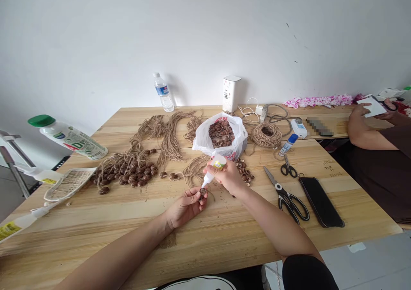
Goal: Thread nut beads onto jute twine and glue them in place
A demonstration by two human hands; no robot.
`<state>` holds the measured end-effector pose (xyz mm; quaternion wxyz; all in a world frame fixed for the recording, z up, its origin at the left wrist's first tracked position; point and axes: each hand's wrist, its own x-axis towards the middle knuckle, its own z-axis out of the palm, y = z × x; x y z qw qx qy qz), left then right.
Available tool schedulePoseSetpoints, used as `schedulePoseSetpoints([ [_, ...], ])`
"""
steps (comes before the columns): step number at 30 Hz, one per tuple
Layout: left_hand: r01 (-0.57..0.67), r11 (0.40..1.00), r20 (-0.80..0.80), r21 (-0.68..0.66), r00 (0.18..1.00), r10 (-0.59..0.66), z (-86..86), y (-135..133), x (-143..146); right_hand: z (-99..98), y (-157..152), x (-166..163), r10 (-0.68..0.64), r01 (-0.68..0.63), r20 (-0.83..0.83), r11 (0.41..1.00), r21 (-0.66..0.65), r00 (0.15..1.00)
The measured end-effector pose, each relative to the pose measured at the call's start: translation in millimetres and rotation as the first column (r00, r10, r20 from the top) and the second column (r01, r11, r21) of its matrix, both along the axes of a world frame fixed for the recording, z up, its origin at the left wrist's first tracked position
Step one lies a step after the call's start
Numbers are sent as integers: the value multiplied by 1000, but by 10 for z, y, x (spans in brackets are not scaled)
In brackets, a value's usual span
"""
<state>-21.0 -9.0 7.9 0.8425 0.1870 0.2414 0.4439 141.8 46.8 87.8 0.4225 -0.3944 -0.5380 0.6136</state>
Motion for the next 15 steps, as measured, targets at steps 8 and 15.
schedulePoseSetpoints([
  [8,0,1000,-12,6,1000,0,8,-4,0,-51,36,-7,-2,-4,-52,993,-114,999],
  [15,10,1000,1,13,1000,-10,-10,-3,0,-56,17,-44,0,-9,-67,992,-130,998],
])
